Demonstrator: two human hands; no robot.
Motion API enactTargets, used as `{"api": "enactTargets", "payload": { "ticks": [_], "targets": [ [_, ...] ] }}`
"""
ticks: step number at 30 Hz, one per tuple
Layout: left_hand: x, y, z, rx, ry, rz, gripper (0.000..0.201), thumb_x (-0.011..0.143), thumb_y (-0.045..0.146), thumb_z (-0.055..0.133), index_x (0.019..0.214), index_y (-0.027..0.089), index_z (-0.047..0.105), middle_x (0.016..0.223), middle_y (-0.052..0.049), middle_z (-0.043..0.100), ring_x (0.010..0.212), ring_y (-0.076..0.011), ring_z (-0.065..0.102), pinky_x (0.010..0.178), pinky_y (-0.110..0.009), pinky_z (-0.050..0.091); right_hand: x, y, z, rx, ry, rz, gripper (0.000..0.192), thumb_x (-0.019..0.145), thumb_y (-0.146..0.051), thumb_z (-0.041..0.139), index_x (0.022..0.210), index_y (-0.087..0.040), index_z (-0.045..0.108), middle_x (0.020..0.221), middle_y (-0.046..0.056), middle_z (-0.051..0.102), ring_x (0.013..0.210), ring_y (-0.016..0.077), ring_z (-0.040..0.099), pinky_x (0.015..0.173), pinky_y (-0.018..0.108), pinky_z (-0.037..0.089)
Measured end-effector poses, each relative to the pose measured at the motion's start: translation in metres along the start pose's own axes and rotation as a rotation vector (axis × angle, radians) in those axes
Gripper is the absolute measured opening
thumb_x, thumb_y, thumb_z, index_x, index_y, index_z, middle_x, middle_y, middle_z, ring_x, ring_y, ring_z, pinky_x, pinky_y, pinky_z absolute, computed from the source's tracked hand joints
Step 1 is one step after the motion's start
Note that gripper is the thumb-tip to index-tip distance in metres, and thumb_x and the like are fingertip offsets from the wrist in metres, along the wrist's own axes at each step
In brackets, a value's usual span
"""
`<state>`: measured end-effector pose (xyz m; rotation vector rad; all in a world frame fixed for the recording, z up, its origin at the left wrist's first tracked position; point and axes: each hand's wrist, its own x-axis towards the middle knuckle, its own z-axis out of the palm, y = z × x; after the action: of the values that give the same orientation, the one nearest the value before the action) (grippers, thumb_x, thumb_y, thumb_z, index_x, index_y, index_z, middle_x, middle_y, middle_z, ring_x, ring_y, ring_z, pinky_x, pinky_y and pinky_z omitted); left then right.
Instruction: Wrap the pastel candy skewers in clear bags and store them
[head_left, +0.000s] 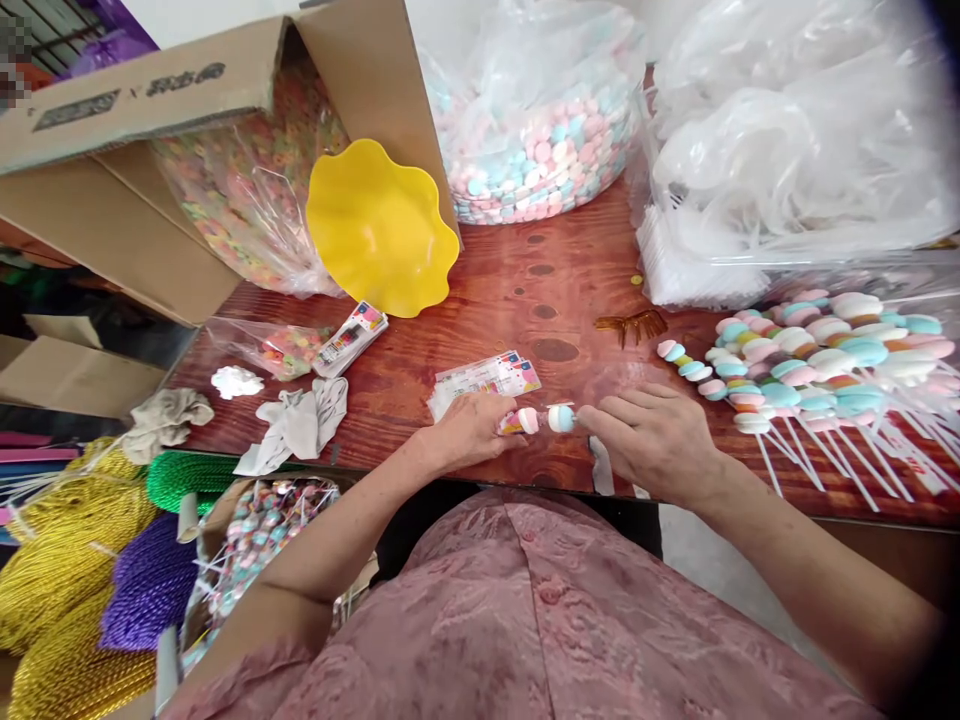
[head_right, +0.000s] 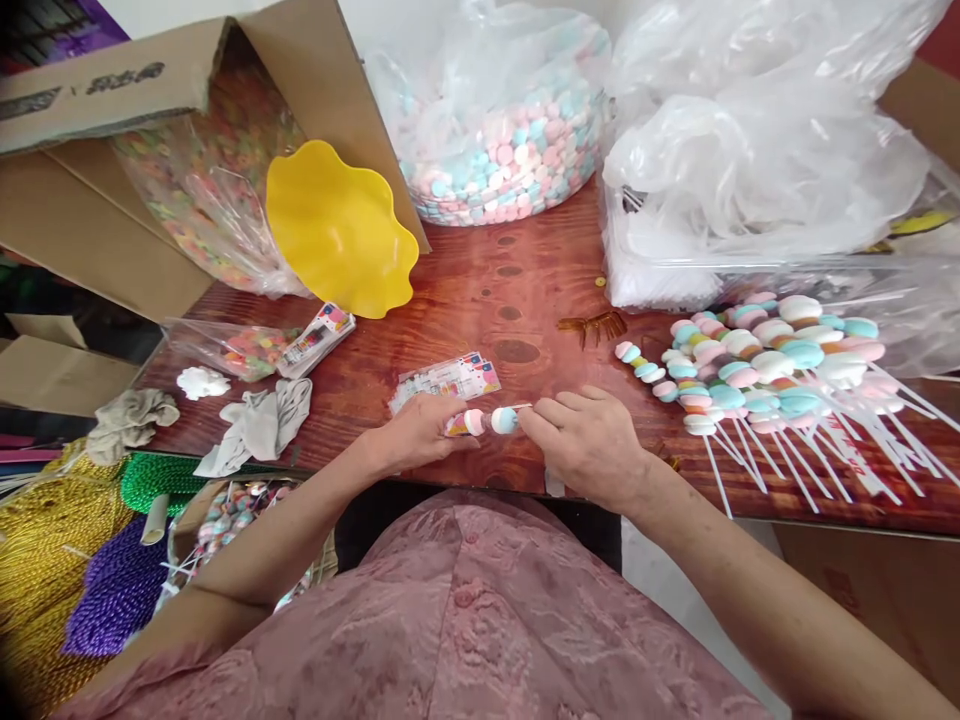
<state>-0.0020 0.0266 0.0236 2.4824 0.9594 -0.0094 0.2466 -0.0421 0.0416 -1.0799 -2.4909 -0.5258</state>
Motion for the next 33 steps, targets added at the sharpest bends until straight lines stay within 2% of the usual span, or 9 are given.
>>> {"api": "enactTargets", "payload": {
  "ticks": [4, 8, 12, 17, 19, 23, 25, 28, 33],
  "targets": [
    [0.000, 0.002, -0.001, 0.201, 0.018, -0.069, 0.020, 0.089, 0.029, 0.059, 0.103, 0.015, 0.063, 0.102, -0.012, 0.070, 0.097, -0.0269, 0.065, 0.079, -0.036, 0.048, 0.004, -0.006, 0.003, 0.105, -0.174, 0.076, 0.018, 0.087, -0.006, 0.046, 0.081, -0.018, 0.059, 0.060, -0.001, 0.060, 0.056, 0.0123, 0.050, 0.060, 0.030, 0.026],
    [-0.001, 0.002, -0.006, 0.374, 0.063, -0.074, 0.026, 0.082, 0.015, 0.058, 0.107, 0.014, 0.061, 0.103, -0.013, 0.069, 0.097, -0.0283, 0.065, 0.079, -0.038, 0.049, 0.005, -0.011, 0.005, 0.195, -0.295, 0.133, 0.022, 0.082, -0.003, 0.042, 0.080, -0.019, 0.058, 0.060, 0.000, 0.063, 0.050, 0.0125, 0.048, 0.056, 0.031, 0.020],
    [-0.002, 0.004, -0.010, 0.359, 0.034, -0.050, 0.015, 0.086, 0.023, 0.060, 0.098, 0.015, 0.064, 0.096, -0.012, 0.070, 0.092, -0.0260, 0.065, 0.077, -0.034, 0.048, 0.006, -0.016, 0.010, 0.168, -0.232, 0.140, 0.021, 0.083, -0.004, 0.043, 0.085, -0.018, 0.059, 0.064, 0.001, 0.065, 0.052, 0.0131, 0.050, 0.056, 0.031, 0.020],
    [-0.005, 0.005, -0.010, 0.094, -0.095, -0.013, 0.031, 0.089, 0.046, 0.061, 0.083, 0.016, 0.064, 0.079, -0.005, 0.069, 0.075, -0.0187, 0.063, 0.065, -0.027, 0.042, 0.007, -0.026, 0.016, 0.172, -0.057, 0.033, 0.021, 0.089, -0.007, 0.042, 0.081, -0.018, 0.058, 0.069, 0.002, 0.064, 0.062, 0.0145, 0.053, 0.062, 0.031, 0.026],
    [-0.007, 0.003, -0.009, 0.110, -0.100, -0.002, 0.028, 0.088, 0.044, 0.063, 0.082, 0.016, 0.064, 0.079, -0.005, 0.069, 0.077, -0.0188, 0.064, 0.066, -0.027, 0.042, 0.006, -0.028, 0.018, 0.266, -0.086, 0.035, 0.022, 0.090, -0.008, 0.041, 0.080, -0.018, 0.057, 0.067, 0.001, 0.062, 0.060, 0.0137, 0.052, 0.060, 0.030, 0.026],
    [-0.011, -0.001, -0.009, 0.300, 0.013, -0.011, 0.024, 0.087, 0.038, 0.063, 0.088, 0.015, 0.065, 0.092, -0.011, 0.070, 0.093, -0.0256, 0.065, 0.077, -0.033, 0.046, 0.001, -0.026, 0.024, 0.469, -0.313, 0.230, 0.023, 0.096, -0.015, 0.039, 0.082, -0.018, 0.057, 0.060, -0.001, 0.058, 0.051, 0.0109, 0.047, 0.054, 0.029, 0.021],
    [-0.013, -0.001, -0.010, 0.354, 0.033, -0.014, 0.018, 0.086, 0.031, 0.062, 0.090, 0.014, 0.066, 0.093, -0.012, 0.070, 0.094, -0.0270, 0.065, 0.077, -0.035, 0.046, 0.000, -0.026, 0.026, 0.522, -0.362, 0.279, 0.023, 0.098, -0.019, 0.038, 0.084, -0.018, 0.056, 0.060, -0.002, 0.057, 0.050, 0.0105, 0.046, 0.054, 0.028, 0.019],
    [-0.013, 0.001, -0.007, 0.378, 0.003, -0.012, 0.012, 0.084, 0.021, 0.058, 0.089, 0.014, 0.067, 0.087, -0.012, 0.070, 0.088, -0.0270, 0.066, 0.072, -0.035, 0.046, 0.002, -0.031, 0.029, 0.488, -0.353, 0.256, 0.021, 0.094, -0.015, 0.037, 0.084, -0.017, 0.056, 0.060, -0.001, 0.056, 0.049, 0.0103, 0.044, 0.053, 0.028, 0.018],
    [-0.012, 0.005, 0.002, 0.298, 0.017, -0.063, 0.026, 0.090, 0.036, 0.055, 0.083, 0.015, 0.068, 0.076, -0.011, 0.068, 0.078, -0.0262, 0.066, 0.064, -0.033, 0.043, 0.014, -0.041, 0.031, 0.358, -0.304, 0.198, 0.021, 0.084, -0.006, 0.040, 0.083, -0.017, 0.058, 0.062, 0.001, 0.059, 0.051, 0.0107, 0.042, 0.054, 0.029, 0.016]
  ]
}}
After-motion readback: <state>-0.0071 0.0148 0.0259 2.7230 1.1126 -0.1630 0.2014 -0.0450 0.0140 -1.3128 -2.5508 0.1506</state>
